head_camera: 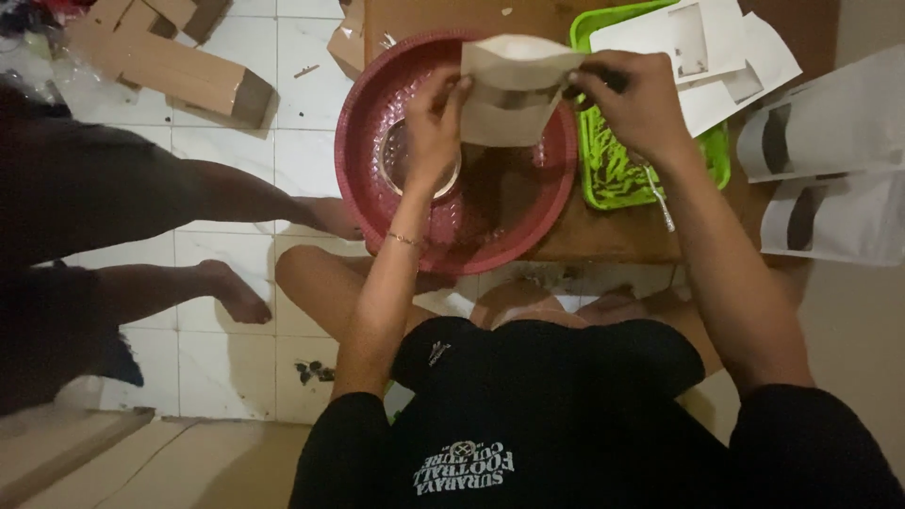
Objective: The person is organizing and preparing coffee pouches by opening them and inserting filters.
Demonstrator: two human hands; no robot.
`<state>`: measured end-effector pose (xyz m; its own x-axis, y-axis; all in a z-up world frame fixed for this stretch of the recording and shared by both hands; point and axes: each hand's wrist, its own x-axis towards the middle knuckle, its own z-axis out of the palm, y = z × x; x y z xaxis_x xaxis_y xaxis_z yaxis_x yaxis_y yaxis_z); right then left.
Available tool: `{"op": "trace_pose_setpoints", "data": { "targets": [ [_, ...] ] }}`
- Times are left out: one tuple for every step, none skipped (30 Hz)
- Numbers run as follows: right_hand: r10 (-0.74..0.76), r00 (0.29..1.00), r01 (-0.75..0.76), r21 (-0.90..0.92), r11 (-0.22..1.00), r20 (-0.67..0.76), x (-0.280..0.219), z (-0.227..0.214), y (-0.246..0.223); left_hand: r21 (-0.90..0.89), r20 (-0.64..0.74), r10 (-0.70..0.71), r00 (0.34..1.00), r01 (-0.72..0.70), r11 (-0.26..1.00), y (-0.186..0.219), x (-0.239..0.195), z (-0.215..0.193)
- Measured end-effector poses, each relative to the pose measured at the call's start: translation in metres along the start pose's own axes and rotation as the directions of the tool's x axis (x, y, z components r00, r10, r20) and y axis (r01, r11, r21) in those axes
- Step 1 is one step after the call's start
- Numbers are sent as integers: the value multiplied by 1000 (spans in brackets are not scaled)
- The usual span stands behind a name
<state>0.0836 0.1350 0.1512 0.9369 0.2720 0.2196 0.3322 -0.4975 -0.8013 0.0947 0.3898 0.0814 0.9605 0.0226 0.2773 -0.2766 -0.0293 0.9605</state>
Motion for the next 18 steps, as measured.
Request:
{"op": "trace_pose_setpoints", "data": {
  "targets": [
    [22,999,-22,15,1000,-28,-1,2,2,-40,-3,-24,1000,24,999,-2,-2,0],
    [45,997,-43,30,999,-55,-2,5,4,-79,-4,-48,999,47,996,-3,-4,0],
    [44,998,-42,30,999,-54,-1,8,6,-79,-5,-48,999,47,996,-10,-6,1],
    [52,997,-49,49,998,-60,-1,11,8,-11,-20,-47,999,46,999,-16,-8,3],
    [61,996,-57,69,996,-66,-1,13,11,58,-34,-45,998,47,997,-23,-10,4],
    [61,996,-56,70,996,-66,-3,17,17,59,-35,-44,998,46,997,-32,-16,6],
    [88,994,-86,37,996,-64,-3,21,24,62,-22,-78,997,80,995,-42,-19,8],
    [116,991,-116,4,993,-65,-2,24,31,65,-10,-112,994,113,992,-52,-21,10],
    [110,991,-110,1,994,-73,-1,22,21,64,-7,-102,995,102,993,-37,-22,12],
    [85,993,-79,67,995,-79,0,20,12,71,-13,-121,993,122,990,-22,-23,13],
    [68,994,-56,137,989,-80,-4,21,2,81,-20,-151,988,152,985,-8,-30,13],
    [70,994,-58,138,989,-83,-4,18,2,82,-17,-151,988,152,985,-5,-31,8],
    [80,994,-67,151,986,-78,-4,15,2,202,-85,-90,992,105,974,-3,-31,3],
    [90,993,-77,165,983,-73,-4,12,2,322,-144,-20,989,66,944,-1,-32,-3],
    [91,993,-78,167,983,-76,-3,14,5,324,-141,-19,990,64,944,1,-31,-1],
    [97,993,-82,212,974,-64,-3,16,8,250,-112,-69,991,95,964,2,-30,0],
    [101,994,-86,256,963,-47,-3,18,11,174,-84,-117,990,130,976,4,-30,1],
    [101,994,-86,257,963,-45,-4,20,8,175,-85,-118,989,132,976,3,-34,4]
  ]
}}
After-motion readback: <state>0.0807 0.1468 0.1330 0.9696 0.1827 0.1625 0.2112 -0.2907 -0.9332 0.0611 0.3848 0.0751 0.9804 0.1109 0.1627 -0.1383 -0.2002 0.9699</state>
